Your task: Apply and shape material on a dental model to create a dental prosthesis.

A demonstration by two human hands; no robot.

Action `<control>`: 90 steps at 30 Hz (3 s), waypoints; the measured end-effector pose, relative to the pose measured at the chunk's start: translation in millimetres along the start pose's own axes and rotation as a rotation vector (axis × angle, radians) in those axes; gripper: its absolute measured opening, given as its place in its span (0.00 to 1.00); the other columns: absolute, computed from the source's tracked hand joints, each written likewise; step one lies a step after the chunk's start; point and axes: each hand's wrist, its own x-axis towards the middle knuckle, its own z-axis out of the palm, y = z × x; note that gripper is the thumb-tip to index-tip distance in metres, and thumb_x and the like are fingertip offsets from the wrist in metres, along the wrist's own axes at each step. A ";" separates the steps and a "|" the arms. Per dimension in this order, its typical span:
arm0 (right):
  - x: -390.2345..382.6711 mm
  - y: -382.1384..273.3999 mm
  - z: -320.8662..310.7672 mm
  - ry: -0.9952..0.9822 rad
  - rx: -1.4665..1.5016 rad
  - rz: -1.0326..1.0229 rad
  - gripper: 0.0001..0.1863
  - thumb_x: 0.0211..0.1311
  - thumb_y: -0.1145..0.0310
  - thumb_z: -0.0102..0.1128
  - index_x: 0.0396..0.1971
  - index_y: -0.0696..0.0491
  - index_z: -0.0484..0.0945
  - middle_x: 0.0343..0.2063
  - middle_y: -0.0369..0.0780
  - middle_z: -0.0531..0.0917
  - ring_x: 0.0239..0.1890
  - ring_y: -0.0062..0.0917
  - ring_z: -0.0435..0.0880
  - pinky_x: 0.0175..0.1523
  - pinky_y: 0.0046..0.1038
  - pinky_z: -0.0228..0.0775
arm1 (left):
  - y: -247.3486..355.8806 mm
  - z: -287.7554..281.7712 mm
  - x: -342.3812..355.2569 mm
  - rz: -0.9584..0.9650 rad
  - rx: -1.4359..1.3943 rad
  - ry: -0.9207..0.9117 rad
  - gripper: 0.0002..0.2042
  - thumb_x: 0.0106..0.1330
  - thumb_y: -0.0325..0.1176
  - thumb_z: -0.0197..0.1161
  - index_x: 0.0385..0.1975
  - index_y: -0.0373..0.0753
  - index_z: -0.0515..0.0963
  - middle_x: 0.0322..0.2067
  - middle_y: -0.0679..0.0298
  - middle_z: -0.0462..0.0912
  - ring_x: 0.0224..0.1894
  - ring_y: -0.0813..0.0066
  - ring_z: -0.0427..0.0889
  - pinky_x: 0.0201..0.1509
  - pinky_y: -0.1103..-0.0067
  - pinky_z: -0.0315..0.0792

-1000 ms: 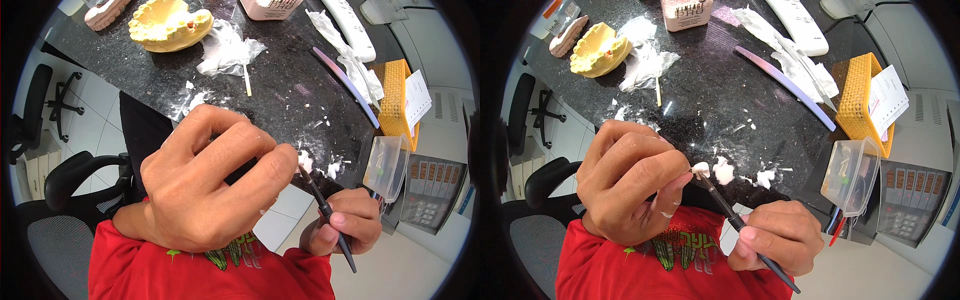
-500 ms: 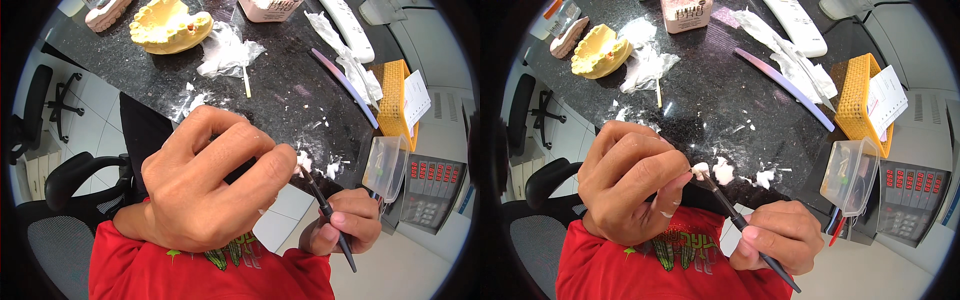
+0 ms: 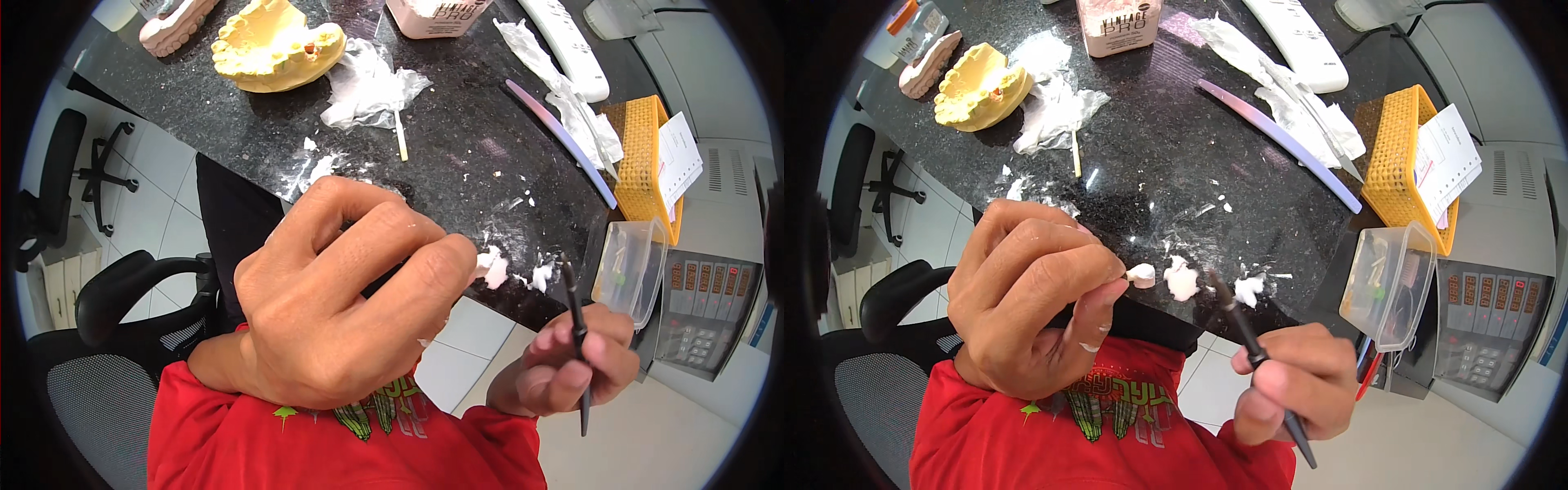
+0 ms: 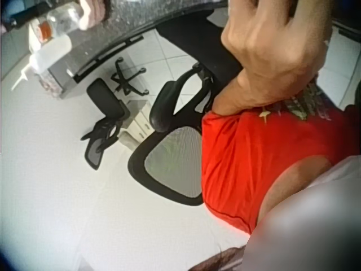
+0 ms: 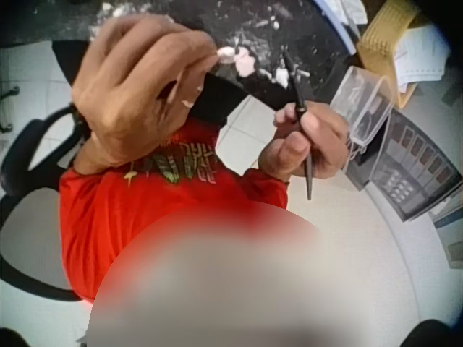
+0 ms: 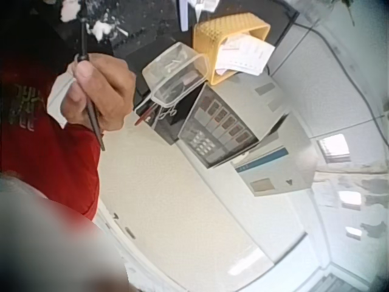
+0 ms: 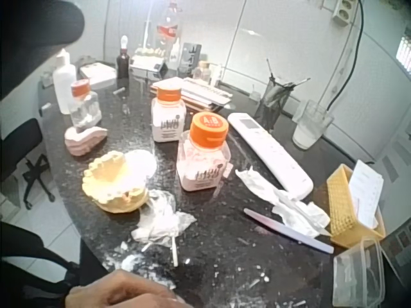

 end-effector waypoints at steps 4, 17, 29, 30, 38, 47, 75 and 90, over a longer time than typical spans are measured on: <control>-1.3 1.3 -8.8 0.002 0.025 0.054 0.12 0.53 0.74 0.61 0.36 0.59 0.73 0.24 0.42 0.75 0.18 0.19 0.75 0.21 0.14 0.68 | 1.7 3.5 0.2 -0.014 -0.021 0.003 0.07 0.42 0.23 0.68 0.22 0.36 0.78 0.20 0.62 0.77 0.25 0.67 0.76 0.27 0.78 0.69; -3.3 -0.3 -1.9 0.120 0.026 0.214 0.07 0.47 0.77 0.63 0.25 0.61 0.73 0.16 0.42 0.77 0.13 0.16 0.72 0.17 0.12 0.61 | -2.2 9.6 2.1 0.194 0.122 0.040 0.08 0.46 0.21 0.67 0.25 0.32 0.76 0.21 0.61 0.78 0.24 0.65 0.78 0.28 0.77 0.71; -3.0 1.6 -0.3 0.082 -0.014 0.172 0.06 0.46 0.79 0.63 0.24 0.60 0.74 0.15 0.43 0.77 0.12 0.17 0.72 0.16 0.12 0.58 | -2.7 15.8 -1.7 0.173 0.134 0.093 0.08 0.45 0.21 0.68 0.24 0.33 0.76 0.20 0.61 0.79 0.24 0.66 0.78 0.28 0.78 0.72; -3.7 2.3 0.3 0.095 0.041 0.160 0.07 0.46 0.79 0.62 0.26 0.61 0.74 0.16 0.43 0.77 0.12 0.17 0.72 0.16 0.13 0.59 | -2.9 15.4 -1.8 0.172 0.136 0.096 0.08 0.45 0.21 0.68 0.24 0.33 0.76 0.20 0.61 0.79 0.24 0.66 0.78 0.28 0.78 0.72; 1.4 -2.6 -5.8 -0.064 0.067 -0.012 0.12 0.42 0.82 0.61 0.32 0.61 0.76 0.20 0.42 0.73 0.14 0.20 0.73 0.16 0.15 0.63 | 0.5 13.5 -0.1 0.149 0.129 0.097 0.09 0.44 0.21 0.69 0.25 0.33 0.77 0.19 0.62 0.77 0.22 0.68 0.78 0.25 0.79 0.72; 0.9 4.4 9.4 -0.078 -0.108 -0.136 0.13 0.41 0.77 0.64 0.32 0.56 0.76 0.20 0.39 0.76 0.16 0.23 0.76 0.20 0.18 0.68 | -2.6 15.2 -4.5 0.131 0.105 0.127 0.09 0.42 0.22 0.70 0.23 0.34 0.77 0.19 0.64 0.77 0.22 0.69 0.77 0.23 0.81 0.72; 2.7 0.8 10.0 -0.120 -0.187 -0.087 0.13 0.42 0.74 0.67 0.30 0.55 0.75 0.20 0.37 0.76 0.16 0.23 0.77 0.20 0.17 0.69 | -3.0 14.9 -5.7 0.124 0.096 0.126 0.09 0.42 0.23 0.70 0.24 0.34 0.78 0.19 0.65 0.76 0.22 0.70 0.77 0.24 0.81 0.72; 3.1 0.7 13.4 -0.102 -0.196 -0.083 0.12 0.42 0.74 0.67 0.29 0.55 0.75 0.19 0.37 0.77 0.15 0.22 0.77 0.19 0.17 0.69 | -2.2 15.1 -6.6 0.115 0.094 0.131 0.09 0.44 0.24 0.70 0.25 0.35 0.77 0.19 0.65 0.76 0.22 0.70 0.77 0.24 0.81 0.72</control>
